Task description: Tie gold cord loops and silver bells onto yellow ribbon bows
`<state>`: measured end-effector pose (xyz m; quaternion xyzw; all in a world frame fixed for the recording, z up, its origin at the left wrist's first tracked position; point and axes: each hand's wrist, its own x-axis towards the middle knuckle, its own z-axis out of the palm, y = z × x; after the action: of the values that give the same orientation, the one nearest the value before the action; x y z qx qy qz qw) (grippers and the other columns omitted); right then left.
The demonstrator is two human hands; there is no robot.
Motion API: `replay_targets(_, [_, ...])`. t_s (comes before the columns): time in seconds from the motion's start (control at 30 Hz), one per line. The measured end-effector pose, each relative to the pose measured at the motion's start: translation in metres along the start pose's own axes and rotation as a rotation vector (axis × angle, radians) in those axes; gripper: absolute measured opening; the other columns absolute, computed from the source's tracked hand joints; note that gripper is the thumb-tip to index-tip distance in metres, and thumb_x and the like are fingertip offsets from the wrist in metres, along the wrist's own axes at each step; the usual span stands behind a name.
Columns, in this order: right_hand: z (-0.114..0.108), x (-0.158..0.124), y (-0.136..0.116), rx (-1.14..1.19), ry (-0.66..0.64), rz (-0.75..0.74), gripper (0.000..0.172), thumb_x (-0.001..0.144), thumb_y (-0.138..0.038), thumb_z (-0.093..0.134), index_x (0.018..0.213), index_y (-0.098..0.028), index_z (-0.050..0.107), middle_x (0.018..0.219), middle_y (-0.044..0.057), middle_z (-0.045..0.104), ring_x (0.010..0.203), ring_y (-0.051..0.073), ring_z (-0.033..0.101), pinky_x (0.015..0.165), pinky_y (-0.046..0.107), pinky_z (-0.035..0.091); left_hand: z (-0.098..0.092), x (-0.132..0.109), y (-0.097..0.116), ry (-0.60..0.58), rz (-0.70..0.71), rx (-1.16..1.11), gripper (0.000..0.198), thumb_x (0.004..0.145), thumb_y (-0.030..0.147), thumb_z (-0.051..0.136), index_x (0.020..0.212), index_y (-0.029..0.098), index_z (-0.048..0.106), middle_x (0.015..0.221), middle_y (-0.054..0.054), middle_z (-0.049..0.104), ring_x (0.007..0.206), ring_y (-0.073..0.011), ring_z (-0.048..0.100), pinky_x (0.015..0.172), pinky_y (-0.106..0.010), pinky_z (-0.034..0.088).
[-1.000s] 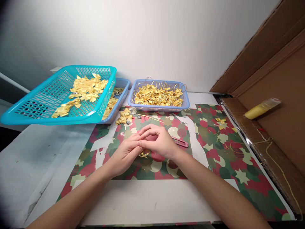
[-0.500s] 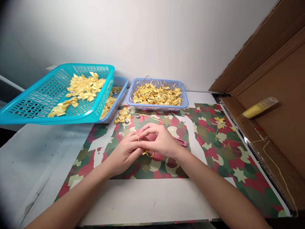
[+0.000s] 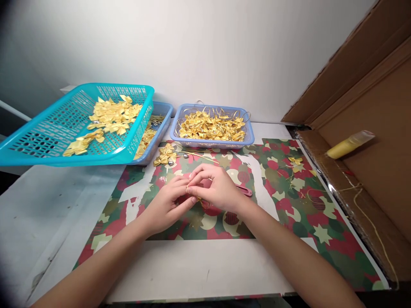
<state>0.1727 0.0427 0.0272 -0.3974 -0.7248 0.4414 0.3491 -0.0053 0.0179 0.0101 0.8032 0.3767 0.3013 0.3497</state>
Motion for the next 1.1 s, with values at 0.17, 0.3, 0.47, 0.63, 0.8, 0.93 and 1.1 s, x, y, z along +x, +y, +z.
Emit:
replay_targets(0.17, [-0.006,-0.001,0.000,-0.205,-0.007,-0.110,0.011,0.077,-0.014,0.071,0.069,-0.021,0.072,0.089,0.003,0.065,0.090,0.019,0.059,0.085,0.037,0.046,-0.004,0.001,-0.003,0.164,-0.215,-0.334,0.019,0.085,0.032,0.062,0.091,0.021,0.076,0.099,-0.006,0.076,0.097,-0.0233,0.063,0.087,-0.034,0.046])
replay_targets(0.3, [-0.011,-0.001,-0.002,-0.236,-0.046,-0.102,0.010,0.077,-0.014,0.071,0.070,-0.022,0.074,0.090,0.003,0.065,0.090,0.018,0.059,0.085,0.037,0.046,-0.002,0.001,-0.005,0.253,-0.395,-0.483,0.019,0.079,0.036,0.069,0.081,0.019,0.077,0.075,-0.003,0.075,0.070,-0.0168,0.063,0.070,-0.028,0.048])
replay_targets(0.47, [-0.025,-0.001,-0.009,-0.074,-0.040,-0.031,0.005,0.077,-0.022,0.073,0.072,-0.022,0.075,0.086,0.003,0.065,0.081,0.017,0.062,0.077,0.034,0.050,0.002,0.000,-0.003,0.209,-0.404,-0.416,0.021,0.079,0.035,0.069,0.074,0.015,0.073,0.066,-0.003,0.069,0.052,-0.0116,0.052,0.049,-0.024,0.038])
replay_targets(0.63, [-0.031,-0.008,-0.002,0.019,0.034,0.022,0.008,0.076,-0.029,0.074,0.072,-0.022,0.075,0.086,0.003,0.066,0.080,0.017,0.062,0.074,0.033,0.050,0.006,-0.001,-0.004,0.039,-0.124,-0.004,0.011,0.082,0.021,0.064,0.074,0.019,0.072,0.077,-0.004,0.070,0.074,-0.0173,0.060,0.070,-0.029,0.045])
replay_targets(0.8, [-0.025,-0.018,0.014,0.183,0.226,0.120,0.013,0.072,-0.032,0.077,0.070,-0.020,0.074,0.085,0.004,0.065,0.075,0.016,0.061,0.061,0.028,0.050,0.010,-0.001,-0.011,-0.045,-0.065,0.173,0.013,0.084,0.021,0.060,0.076,0.020,0.070,0.077,-0.004,0.065,0.078,-0.0188,0.058,0.070,-0.030,0.045])
replay_targets(0.93, [-0.023,-0.024,0.019,0.242,0.336,0.148,0.019,0.071,-0.038,0.078,0.071,-0.020,0.073,0.085,0.004,0.064,0.069,0.013,0.058,0.053,0.026,0.049,0.006,-0.001,-0.015,-0.101,-0.003,0.271,0.014,0.085,0.026,0.061,0.081,0.020,0.072,0.079,-0.005,0.066,0.078,-0.0191,0.058,0.071,-0.031,0.044])
replay_targets(1.1, [-0.021,-0.026,0.021,0.268,0.383,0.119,0.022,0.071,-0.042,0.078,0.072,-0.021,0.073,0.085,0.004,0.062,0.070,0.014,0.057,0.054,0.027,0.050,-0.012,0.000,-0.012,-0.093,0.137,0.319,0.019,0.083,0.034,0.064,0.074,0.021,0.074,0.071,-0.004,0.065,0.066,-0.0166,0.055,0.066,-0.031,0.041])
